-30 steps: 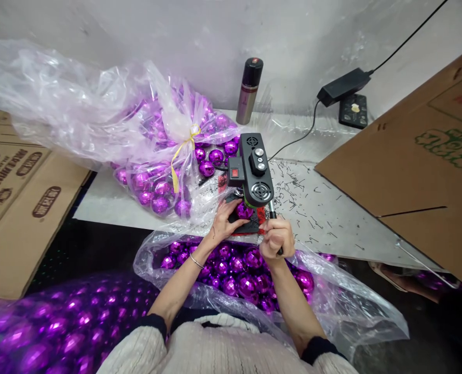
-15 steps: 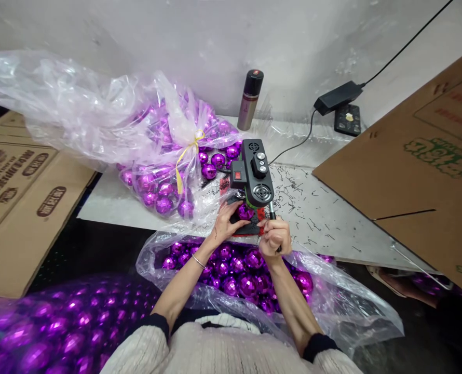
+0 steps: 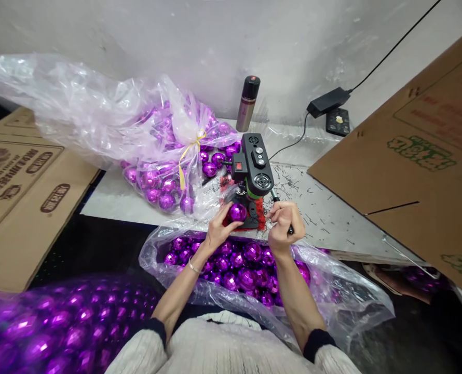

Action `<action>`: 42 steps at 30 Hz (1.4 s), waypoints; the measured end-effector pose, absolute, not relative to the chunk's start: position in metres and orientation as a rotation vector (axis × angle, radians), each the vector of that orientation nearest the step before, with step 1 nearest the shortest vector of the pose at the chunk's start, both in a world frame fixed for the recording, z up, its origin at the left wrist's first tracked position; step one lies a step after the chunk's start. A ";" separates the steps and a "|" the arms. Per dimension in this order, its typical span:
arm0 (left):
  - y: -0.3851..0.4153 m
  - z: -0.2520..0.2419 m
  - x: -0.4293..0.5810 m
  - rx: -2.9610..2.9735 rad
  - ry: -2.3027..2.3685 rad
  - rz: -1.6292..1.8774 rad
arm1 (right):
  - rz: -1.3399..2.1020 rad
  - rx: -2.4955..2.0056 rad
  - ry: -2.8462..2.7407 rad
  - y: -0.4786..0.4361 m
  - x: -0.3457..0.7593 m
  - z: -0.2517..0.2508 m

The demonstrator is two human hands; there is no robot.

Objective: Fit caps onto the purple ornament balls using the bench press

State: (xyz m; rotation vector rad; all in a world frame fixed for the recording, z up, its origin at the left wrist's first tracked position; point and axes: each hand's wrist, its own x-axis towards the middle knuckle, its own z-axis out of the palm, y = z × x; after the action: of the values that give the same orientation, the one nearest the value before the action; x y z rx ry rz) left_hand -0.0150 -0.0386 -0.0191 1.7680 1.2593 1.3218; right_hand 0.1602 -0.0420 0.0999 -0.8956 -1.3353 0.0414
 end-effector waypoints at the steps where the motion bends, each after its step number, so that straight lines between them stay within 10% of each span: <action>1: -0.055 -0.019 -0.025 1.847 1.257 1.307 | 0.048 -0.895 -1.343 -0.043 0.160 0.104; 9: -0.133 -0.012 -0.078 2.295 1.266 1.027 | 0.055 -0.897 -1.324 -0.046 0.157 0.092; 15: 0.016 0.020 -0.054 2.141 1.647 1.376 | 0.059 -0.884 -1.317 -0.046 0.156 0.089; 24: 0.131 0.055 -0.053 1.375 1.906 0.918 | 0.099 -0.899 -1.319 -0.049 0.157 0.080; 42: -0.001 0.013 -0.009 0.821 1.141 1.315 | 0.066 -0.902 -1.329 -0.042 0.156 0.122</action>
State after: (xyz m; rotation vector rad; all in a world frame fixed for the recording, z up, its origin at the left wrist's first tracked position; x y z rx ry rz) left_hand -0.0091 -0.0014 0.0132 0.8207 1.1412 1.3145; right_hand 0.1557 -0.0418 0.1216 -0.9019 -1.3291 0.0659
